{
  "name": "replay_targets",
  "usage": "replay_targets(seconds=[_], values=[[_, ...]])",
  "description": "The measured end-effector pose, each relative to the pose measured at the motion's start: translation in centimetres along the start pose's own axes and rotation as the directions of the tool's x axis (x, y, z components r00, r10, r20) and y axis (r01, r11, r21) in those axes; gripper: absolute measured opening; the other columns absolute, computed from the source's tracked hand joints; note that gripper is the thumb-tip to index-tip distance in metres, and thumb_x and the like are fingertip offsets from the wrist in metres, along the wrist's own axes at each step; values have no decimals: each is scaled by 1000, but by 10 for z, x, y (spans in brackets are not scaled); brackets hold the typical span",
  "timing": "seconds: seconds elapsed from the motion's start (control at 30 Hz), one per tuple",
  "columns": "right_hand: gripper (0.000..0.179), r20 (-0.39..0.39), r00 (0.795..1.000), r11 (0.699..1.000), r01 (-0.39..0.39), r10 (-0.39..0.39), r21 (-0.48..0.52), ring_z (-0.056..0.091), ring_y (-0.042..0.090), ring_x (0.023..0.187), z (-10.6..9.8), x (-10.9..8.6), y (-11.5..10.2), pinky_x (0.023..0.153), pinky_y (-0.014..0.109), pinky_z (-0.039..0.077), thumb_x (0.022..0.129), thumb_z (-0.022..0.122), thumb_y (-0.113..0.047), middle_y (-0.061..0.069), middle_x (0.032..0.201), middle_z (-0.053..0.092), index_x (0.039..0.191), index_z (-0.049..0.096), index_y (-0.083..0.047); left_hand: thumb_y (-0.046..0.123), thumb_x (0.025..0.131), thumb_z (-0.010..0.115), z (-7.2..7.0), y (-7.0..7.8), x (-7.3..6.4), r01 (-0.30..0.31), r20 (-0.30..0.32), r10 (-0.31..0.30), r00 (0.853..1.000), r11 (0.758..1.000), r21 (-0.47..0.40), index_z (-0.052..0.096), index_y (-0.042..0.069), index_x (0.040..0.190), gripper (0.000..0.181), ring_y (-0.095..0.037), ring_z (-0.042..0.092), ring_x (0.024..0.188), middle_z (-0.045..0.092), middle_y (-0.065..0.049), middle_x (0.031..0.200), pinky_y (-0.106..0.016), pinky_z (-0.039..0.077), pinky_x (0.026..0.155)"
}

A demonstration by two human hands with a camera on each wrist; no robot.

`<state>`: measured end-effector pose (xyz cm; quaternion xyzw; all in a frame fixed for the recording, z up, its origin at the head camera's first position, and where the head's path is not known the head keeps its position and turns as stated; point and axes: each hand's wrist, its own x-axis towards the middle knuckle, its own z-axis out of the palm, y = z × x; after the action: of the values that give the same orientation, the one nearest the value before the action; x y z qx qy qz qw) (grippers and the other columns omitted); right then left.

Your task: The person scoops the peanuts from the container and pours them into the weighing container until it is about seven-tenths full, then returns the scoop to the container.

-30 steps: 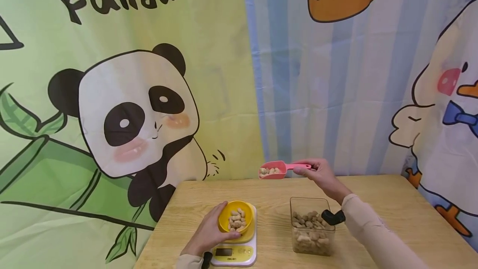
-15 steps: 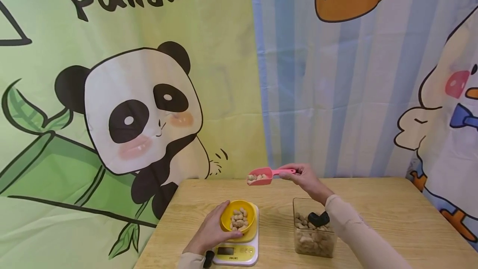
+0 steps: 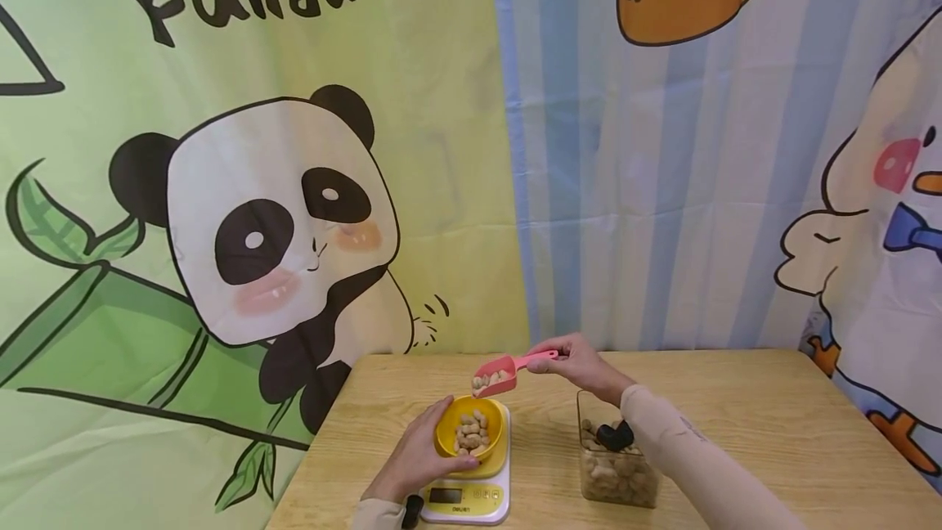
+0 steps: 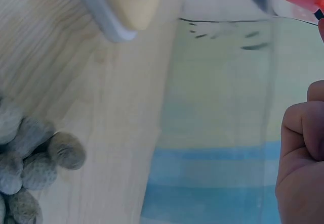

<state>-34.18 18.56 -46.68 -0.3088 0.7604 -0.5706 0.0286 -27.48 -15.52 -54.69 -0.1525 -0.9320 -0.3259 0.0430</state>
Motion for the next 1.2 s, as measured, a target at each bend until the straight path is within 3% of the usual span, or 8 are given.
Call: replay_targets(seconds=[0.13,0.33,0.57,0.8,0.97,1.2], values=[[19,45,999,999,-12,13,-31,59,12,73,4,2,1,71,29,56,96,73,-20,14,97,73,113,78,-13,82,65,75,0,-1,0,-8,-4,8,1000,1000,7,37,14,158,121,-37,44,138,43,-10,157,-64,38,109],[19,105,994,993,4,9,-121,38,4,54,9,3,0,52,21,41,93,77,-23,4,75,69,110,79,-15,82,65,75,3,-2,-2,-1,3,1,1000,1000,0,36,14,158,122,-38,43,138,42,-11,157,-65,38,108],[16,196,979,979,96,-60,-180,62,7,68,10,6,-5,67,28,57,94,75,-23,6,97,76,108,79,-17,83,64,75,2,-1,-1,0,2,0,1000,1000,-8,36,12,158,123,-39,43,138,42,-12,157,-66,37,109],[17,244,967,979,120,-78,-164,44,2,58,5,9,-8,56,24,49,95,74,-22,0,73,70,109,78,-16,82,64,75,2,-2,-1,1,2,-1,1000,1000,-5,36,12,158,123,-40,43,138,41,-13,158,-68,38,107],[18,232,969,978,123,-83,-166,39,2,55,1,7,-14,54,22,46,95,74,-22,0,72,68,111,78,-15,82,64,76,3,-2,-1,2,-1,-2,1000,1000,-11,36,14,158,123,-41,43,138,40,-13,158,-68,38,107],[19,134,989,980,79,-54,-185,41,3,57,-9,-1,-27,59,26,50,93,76,-22,4,83,74,110,79,-16,81,64,76,2,-2,0,3,-4,-3,1000,1000,-19,36,13,158,123,-39,43,138,41,-11,158,-68,37,107]])
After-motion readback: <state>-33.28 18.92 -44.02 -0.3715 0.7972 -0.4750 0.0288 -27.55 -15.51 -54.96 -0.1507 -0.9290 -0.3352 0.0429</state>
